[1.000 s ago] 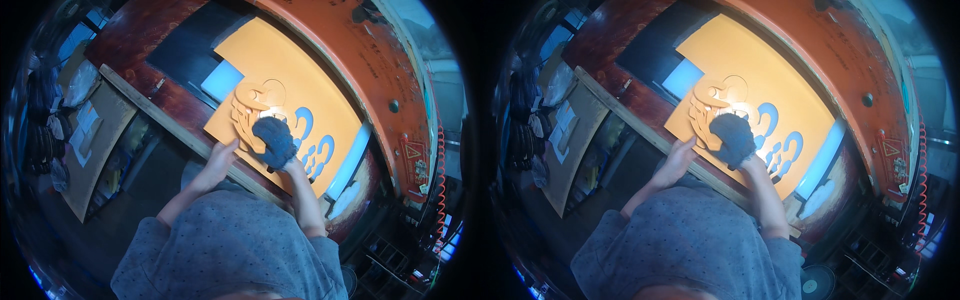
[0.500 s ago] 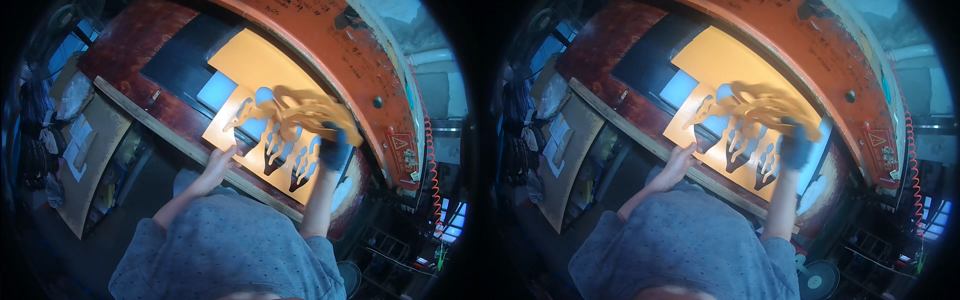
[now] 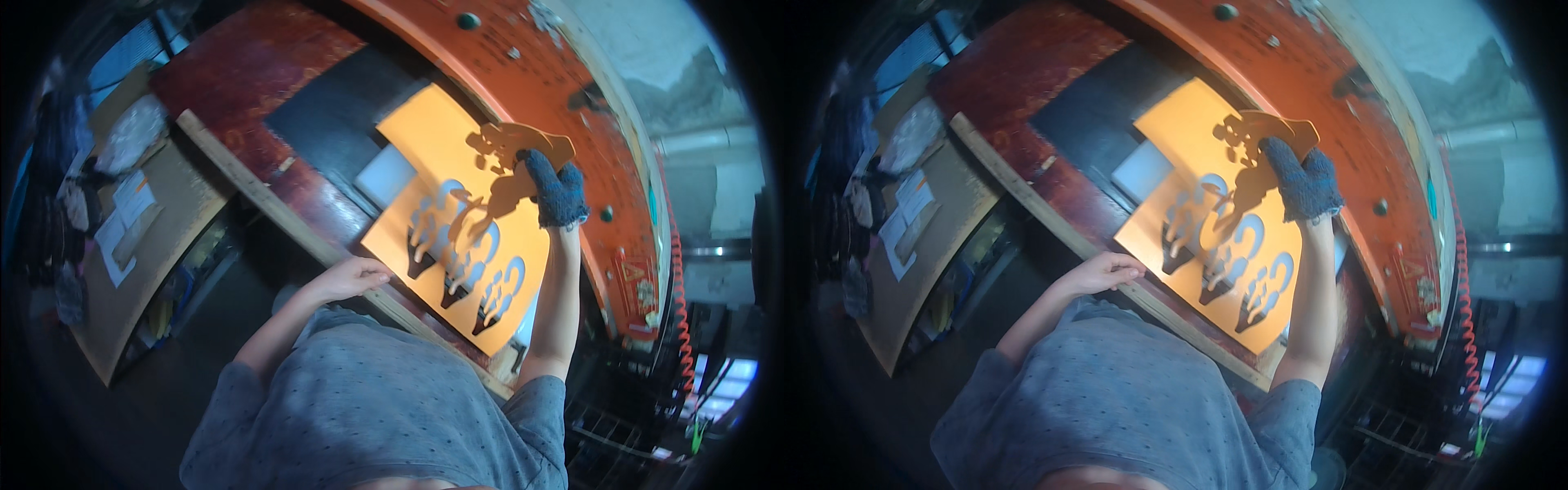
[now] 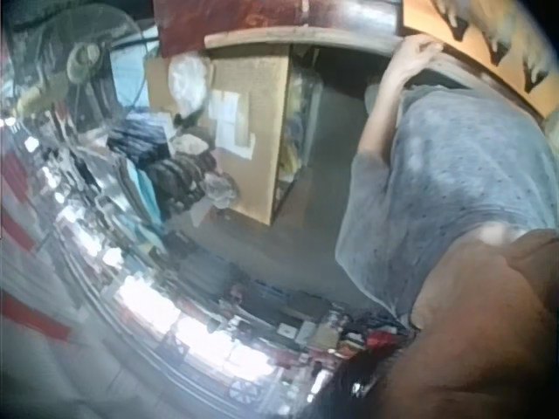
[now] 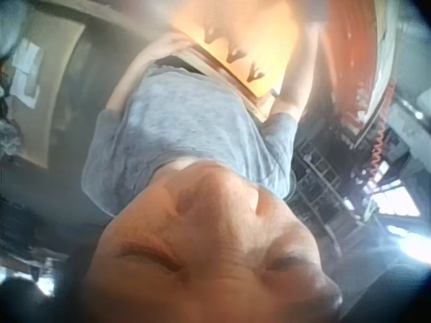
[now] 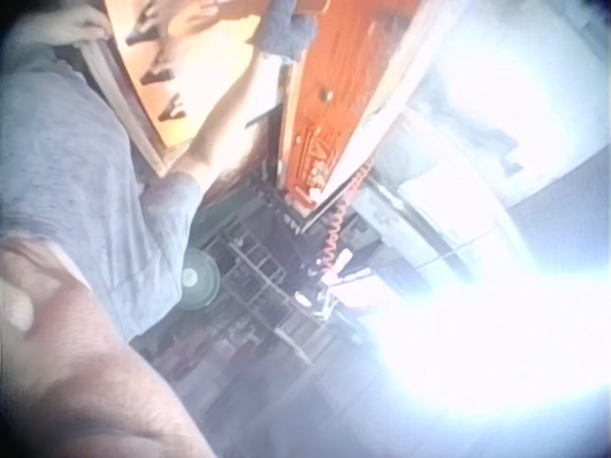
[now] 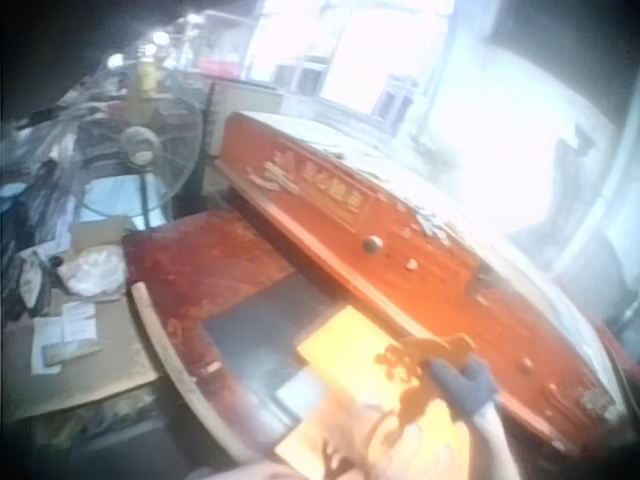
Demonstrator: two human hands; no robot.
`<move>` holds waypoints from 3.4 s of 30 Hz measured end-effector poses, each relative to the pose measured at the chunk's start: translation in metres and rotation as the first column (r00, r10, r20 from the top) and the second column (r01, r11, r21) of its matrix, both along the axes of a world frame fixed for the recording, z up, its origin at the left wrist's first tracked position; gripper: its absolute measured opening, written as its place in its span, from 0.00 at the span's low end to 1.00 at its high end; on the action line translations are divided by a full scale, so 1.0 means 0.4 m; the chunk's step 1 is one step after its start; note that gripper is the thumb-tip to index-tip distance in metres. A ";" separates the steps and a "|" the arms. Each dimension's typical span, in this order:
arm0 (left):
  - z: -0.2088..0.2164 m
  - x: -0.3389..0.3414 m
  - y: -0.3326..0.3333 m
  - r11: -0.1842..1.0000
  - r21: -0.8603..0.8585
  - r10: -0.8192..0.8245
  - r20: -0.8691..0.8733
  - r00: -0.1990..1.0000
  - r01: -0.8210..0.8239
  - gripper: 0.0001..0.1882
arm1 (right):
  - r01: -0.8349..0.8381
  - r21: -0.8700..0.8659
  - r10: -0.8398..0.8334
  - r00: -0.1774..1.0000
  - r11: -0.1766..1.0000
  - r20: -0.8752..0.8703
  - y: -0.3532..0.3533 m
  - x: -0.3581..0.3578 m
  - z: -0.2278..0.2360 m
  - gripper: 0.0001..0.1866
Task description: The person retrieves a metal stencil and a white sheet, then uses a cutting tool to trace and cut shapes from the sheet. They place the cut pieces aside and later handle a yellow sheet, cutting additional shapes and arranging them on the work surface.
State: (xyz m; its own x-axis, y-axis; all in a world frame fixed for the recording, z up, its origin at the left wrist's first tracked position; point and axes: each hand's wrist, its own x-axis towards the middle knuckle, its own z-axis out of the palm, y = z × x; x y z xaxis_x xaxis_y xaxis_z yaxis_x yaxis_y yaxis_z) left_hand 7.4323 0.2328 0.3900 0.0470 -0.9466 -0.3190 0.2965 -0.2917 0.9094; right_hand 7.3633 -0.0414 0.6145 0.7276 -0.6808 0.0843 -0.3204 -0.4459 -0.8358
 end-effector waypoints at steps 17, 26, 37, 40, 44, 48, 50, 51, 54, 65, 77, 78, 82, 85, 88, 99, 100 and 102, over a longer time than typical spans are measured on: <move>-0.045 0.279 0.165 0.709 -0.120 0.703 0.046 0.709 -0.695 0.11 | -0.642 -0.705 0.417 0.754 0.301 -0.507 0.338 0.511 -0.555 0.27; -0.020 0.371 0.047 0.652 -0.145 0.756 0.051 0.653 -0.744 0.08 | -0.538 -0.482 0.428 0.843 0.691 -0.327 0.316 0.310 -0.393 0.21; -0.014 0.567 0.050 0.569 0.108 0.625 0.587 0.514 -0.815 0.17 | 0.093 0.009 -0.092 0.995 0.996 -0.037 0.223 -0.157 -0.426 0.13; -0.031 0.571 0.058 0.549 -0.018 0.672 0.604 0.428 -0.836 0.21 | 0.482 -0.212 -0.510 0.854 0.850 -0.102 0.169 -0.376 -0.477 0.14; -0.032 0.584 0.037 0.533 -0.017 0.803 0.325 0.500 -0.846 0.21 | 0.811 -0.108 -0.817 0.575 0.575 -0.036 0.142 -0.628 -0.507 0.17; 0.019 0.614 0.045 0.196 -0.095 0.972 -0.112 0.206 -0.976 0.19 | 0.882 -0.233 -0.910 0.413 0.409 -0.034 0.152 -0.806 -0.512 0.18; 0.059 0.634 0.045 0.164 -0.067 0.956 -0.235 0.175 -0.984 0.18 | 0.873 -0.295 -0.921 0.379 0.389 -0.094 0.155 -0.867 -0.521 0.19; 0.080 0.647 0.035 0.219 -0.091 0.942 -0.240 0.235 -0.971 0.18 | 0.869 -0.300 -0.920 0.375 0.393 -0.116 0.154 -0.890 -0.527 0.19; 0.143 0.684 -0.020 0.353 -0.182 0.880 -0.268 0.392 -0.918 0.19 | 0.876 -0.217 -0.902 0.421 0.431 -0.095 0.145 -0.933 -0.552 0.19; 0.099 0.724 -0.090 0.456 -0.210 0.796 -0.338 0.502 -0.865 0.21 | 0.671 -0.658 -0.935 0.176 0.343 -0.308 0.083 -1.058 -0.628 0.30; -0.126 0.647 0.001 0.604 -0.535 0.443 0.842 -0.309 -0.591 0.17 | 0.777 -0.471 -0.885 0.233 0.418 -0.402 0.031 -1.056 -0.497 0.38; -0.104 0.626 0.001 0.605 -0.571 0.383 0.820 -0.425 -0.555 0.17 | 0.717 -0.538 -0.859 0.167 0.443 -0.483 0.002 -1.060 -0.496 0.41; -0.053 0.429 -0.057 0.735 -0.346 0.673 0.484 0.559 -0.584 0.13 | 0.664 -0.568 -0.752 -0.014 0.486 -0.660 -0.073 -1.079 -0.526 0.49; -0.007 0.275 -0.082 0.902 -0.004 0.384 0.465 0.798 -0.432 0.13 | 0.650 -0.578 -0.758 -0.005 0.493 -0.652 -0.105 -1.086 -0.534 0.50; 0.013 0.151 -0.109 0.924 0.185 0.209 0.486 0.848 -0.334 0.16 | 0.645 -0.578 -0.762 0.012 0.500 -0.647 -0.122 -1.087 -0.535 0.51; -0.062 0.029 -0.141 0.721 -0.078 0.617 0.524 0.588 -0.688 0.12 | 0.693 -0.470 -0.753 0.159 0.546 -0.639 -0.168 -1.139 -0.561 0.55; -0.055 0.021 -0.137 0.766 -0.105 0.606 0.448 0.657 -0.634 0.12 | 0.699 -0.450 -0.747 0.183 0.556 -0.639 -0.169 -1.150 -0.559 0.55; -0.027 -0.003 -0.121 0.819 -0.036 0.555 0.308 0.773 -0.573 0.13 | 0.787 -0.239 -0.762 0.395 0.569 -0.513 -0.175 -1.176 -0.549 0.46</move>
